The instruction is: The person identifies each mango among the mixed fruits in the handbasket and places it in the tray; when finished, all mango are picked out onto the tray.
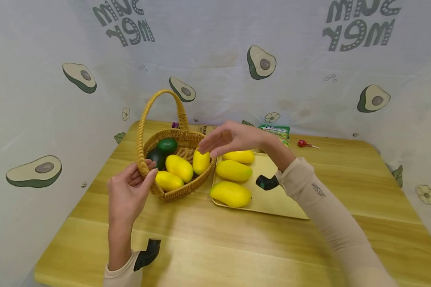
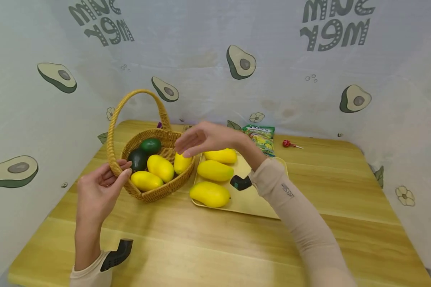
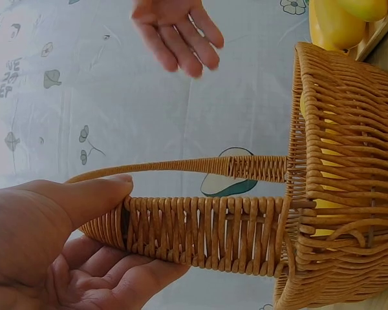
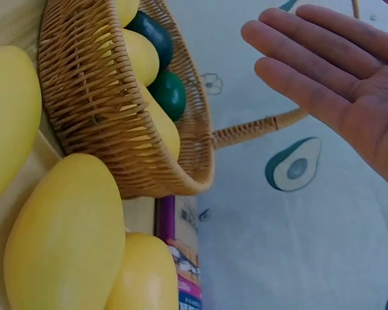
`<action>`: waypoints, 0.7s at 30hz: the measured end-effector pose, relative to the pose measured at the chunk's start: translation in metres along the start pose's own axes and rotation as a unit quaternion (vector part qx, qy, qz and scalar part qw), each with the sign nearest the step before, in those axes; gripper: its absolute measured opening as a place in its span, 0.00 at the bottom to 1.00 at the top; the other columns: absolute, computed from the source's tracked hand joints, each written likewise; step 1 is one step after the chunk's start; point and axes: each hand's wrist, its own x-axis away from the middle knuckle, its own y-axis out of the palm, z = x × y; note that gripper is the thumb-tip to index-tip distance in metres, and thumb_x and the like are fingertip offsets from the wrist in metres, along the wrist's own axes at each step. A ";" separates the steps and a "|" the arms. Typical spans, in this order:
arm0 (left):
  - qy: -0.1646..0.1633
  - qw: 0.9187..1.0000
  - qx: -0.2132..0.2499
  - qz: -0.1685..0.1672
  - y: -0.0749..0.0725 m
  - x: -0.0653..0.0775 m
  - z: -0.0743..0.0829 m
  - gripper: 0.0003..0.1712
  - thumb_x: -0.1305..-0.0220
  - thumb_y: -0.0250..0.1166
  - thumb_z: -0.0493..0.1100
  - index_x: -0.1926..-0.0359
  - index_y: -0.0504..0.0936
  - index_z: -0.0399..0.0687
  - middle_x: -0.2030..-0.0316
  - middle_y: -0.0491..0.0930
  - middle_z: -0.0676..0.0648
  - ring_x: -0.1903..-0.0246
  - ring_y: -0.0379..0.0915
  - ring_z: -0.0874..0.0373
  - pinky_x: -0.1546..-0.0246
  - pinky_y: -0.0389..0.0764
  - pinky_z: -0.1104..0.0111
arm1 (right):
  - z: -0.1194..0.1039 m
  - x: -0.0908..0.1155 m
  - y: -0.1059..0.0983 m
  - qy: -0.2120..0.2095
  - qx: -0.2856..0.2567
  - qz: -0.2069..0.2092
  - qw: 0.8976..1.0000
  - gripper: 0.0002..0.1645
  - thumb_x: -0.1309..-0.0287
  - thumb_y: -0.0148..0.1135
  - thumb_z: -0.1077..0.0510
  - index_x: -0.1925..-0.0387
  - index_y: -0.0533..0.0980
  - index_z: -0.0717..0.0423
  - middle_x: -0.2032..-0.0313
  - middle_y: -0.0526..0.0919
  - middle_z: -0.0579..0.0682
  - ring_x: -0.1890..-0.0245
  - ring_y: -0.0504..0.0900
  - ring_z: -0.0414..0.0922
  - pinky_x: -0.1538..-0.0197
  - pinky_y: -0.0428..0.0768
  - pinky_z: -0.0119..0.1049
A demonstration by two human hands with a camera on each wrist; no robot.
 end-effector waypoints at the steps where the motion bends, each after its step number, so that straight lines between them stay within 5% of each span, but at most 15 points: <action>1: 0.000 1.000 0.001 0.000 0.000 0.000 0.000 0.14 0.29 0.74 0.35 0.45 0.90 0.36 0.50 0.91 0.38 0.54 0.88 0.67 0.54 0.84 0.81 | 0.002 -0.009 -0.002 0.004 0.003 0.007 1.000 0.24 0.25 0.66 0.64 0.32 0.78 0.68 0.38 0.87 0.58 0.35 0.82 0.62 0.33 0.84 0.47; 5: -0.006 1.000 0.004 -0.006 -0.002 0.000 -0.001 0.14 0.29 0.74 0.36 0.45 0.89 0.36 0.50 0.91 0.38 0.52 0.89 0.60 0.53 0.85 0.81 | 0.013 -0.043 -0.006 0.028 0.029 0.023 0.999 0.21 0.22 0.64 0.60 0.33 0.81 0.64 0.41 0.89 0.53 0.38 0.86 0.52 0.33 0.83 0.44; 9: -0.010 1.000 0.003 -0.009 -0.003 0.000 0.000 0.15 0.28 0.74 0.37 0.44 0.89 0.36 0.48 0.90 0.38 0.53 0.88 0.67 0.53 0.84 0.82 | 0.026 -0.070 -0.008 0.057 0.034 0.019 0.998 0.23 0.22 0.65 0.54 0.33 0.82 0.59 0.42 0.90 0.50 0.41 0.87 0.49 0.32 0.83 0.44; 14: -0.003 1.000 0.001 0.000 -0.004 0.001 -0.001 0.16 0.28 0.73 0.35 0.43 0.88 0.35 0.49 0.90 0.38 0.55 0.84 0.77 0.53 0.84 0.82 | 0.038 -0.098 -0.007 0.088 0.022 0.005 0.996 0.25 0.23 0.66 0.53 0.32 0.80 0.61 0.43 0.90 0.53 0.43 0.89 0.50 0.34 0.84 0.49; 21: 0.000 1.000 -0.006 -0.007 0.001 0.002 -0.002 0.15 0.28 0.73 0.35 0.43 0.88 0.34 0.49 0.91 0.40 0.55 0.84 0.78 0.53 0.84 0.81 | 0.048 -0.115 -0.001 0.132 0.012 0.000 0.991 0.28 0.23 0.66 0.54 0.31 0.78 0.68 0.39 0.86 0.64 0.36 0.83 0.61 0.31 0.82 0.52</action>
